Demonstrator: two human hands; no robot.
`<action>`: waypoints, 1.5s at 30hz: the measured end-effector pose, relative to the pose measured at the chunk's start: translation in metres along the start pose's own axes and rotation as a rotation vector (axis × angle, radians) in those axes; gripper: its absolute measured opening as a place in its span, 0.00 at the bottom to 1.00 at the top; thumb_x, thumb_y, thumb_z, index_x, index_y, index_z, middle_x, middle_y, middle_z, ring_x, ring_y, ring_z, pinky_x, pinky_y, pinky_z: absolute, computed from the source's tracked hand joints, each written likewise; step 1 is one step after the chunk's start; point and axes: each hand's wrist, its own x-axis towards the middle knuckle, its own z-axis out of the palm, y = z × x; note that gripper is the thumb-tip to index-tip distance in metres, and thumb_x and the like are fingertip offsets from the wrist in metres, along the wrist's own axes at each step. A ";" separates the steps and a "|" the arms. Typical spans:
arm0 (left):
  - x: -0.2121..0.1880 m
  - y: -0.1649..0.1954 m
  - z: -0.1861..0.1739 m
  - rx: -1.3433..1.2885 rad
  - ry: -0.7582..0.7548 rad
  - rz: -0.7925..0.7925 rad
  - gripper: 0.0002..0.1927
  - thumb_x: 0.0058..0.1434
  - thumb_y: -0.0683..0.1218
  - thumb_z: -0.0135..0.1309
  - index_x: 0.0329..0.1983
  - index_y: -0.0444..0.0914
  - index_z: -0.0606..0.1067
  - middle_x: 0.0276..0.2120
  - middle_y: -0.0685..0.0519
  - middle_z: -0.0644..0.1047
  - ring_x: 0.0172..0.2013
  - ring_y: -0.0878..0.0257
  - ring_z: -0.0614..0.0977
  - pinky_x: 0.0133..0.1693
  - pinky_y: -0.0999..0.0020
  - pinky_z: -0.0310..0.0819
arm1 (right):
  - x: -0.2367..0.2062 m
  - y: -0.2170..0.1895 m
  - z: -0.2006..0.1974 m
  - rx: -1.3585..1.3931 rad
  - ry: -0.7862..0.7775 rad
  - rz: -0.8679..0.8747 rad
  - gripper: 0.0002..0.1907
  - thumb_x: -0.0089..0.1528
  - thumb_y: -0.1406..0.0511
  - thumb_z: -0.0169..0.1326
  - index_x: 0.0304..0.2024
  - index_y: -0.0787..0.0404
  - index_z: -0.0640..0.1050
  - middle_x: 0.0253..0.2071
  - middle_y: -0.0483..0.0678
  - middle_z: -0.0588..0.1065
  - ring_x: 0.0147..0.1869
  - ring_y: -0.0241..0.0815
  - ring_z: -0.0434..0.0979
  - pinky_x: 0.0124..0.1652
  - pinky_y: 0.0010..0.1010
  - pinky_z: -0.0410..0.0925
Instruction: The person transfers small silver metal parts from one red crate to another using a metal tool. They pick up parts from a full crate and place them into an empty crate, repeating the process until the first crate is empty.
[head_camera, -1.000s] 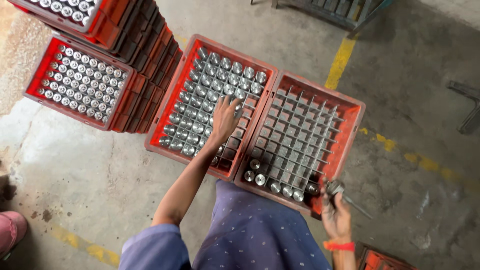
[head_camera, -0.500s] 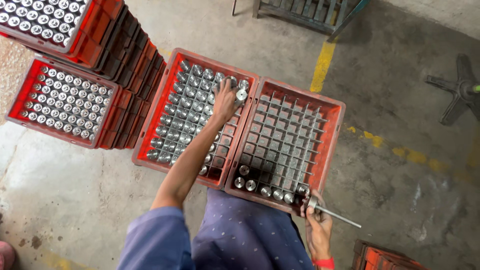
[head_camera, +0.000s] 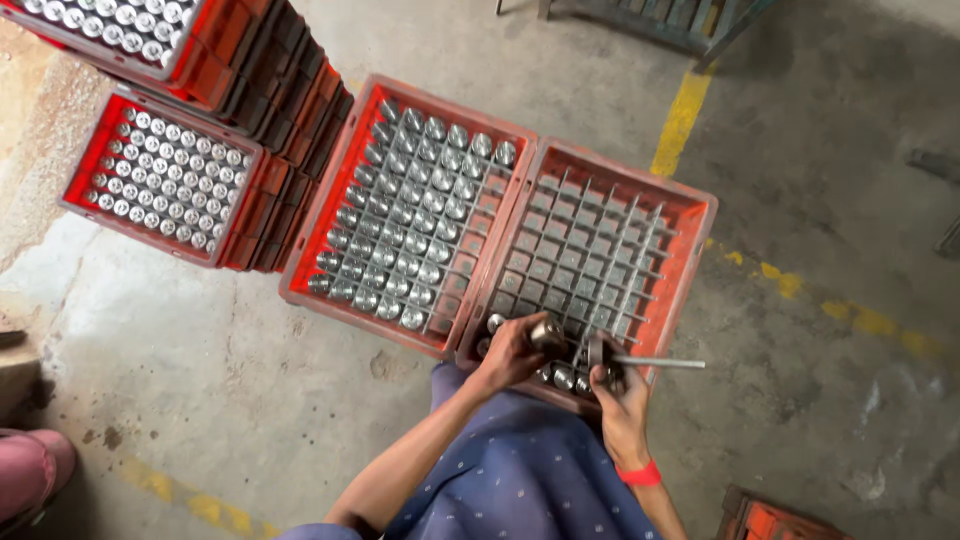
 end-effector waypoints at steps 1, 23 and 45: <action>-0.015 0.002 0.007 0.238 0.066 -0.023 0.16 0.54 0.47 0.66 0.43 0.39 0.77 0.25 0.46 0.80 0.28 0.50 0.84 0.29 0.58 0.75 | -0.003 -0.011 0.004 0.016 -0.028 -0.003 0.30 0.62 0.75 0.56 0.68 0.70 0.69 0.55 0.42 0.72 0.43 0.27 0.68 0.44 0.19 0.65; -0.023 -0.038 0.056 0.518 -0.411 0.421 0.31 0.60 0.48 0.55 0.67 0.37 0.67 0.50 0.39 0.78 0.45 0.43 0.81 0.43 0.51 0.78 | 0.036 0.055 -0.118 0.264 0.092 0.137 0.23 0.62 0.77 0.54 0.62 0.74 0.72 0.53 0.50 0.79 0.55 0.37 0.77 0.56 0.26 0.68; -0.068 -0.086 -0.300 0.729 1.230 -0.180 0.31 0.66 0.62 0.58 0.59 0.32 0.75 0.53 0.41 0.77 0.55 0.48 0.75 0.60 0.49 0.62 | 0.090 0.067 -0.167 -0.166 0.502 0.158 0.27 0.80 0.53 0.55 0.37 0.68 0.68 0.32 0.49 0.69 0.38 0.52 0.72 0.39 0.48 0.69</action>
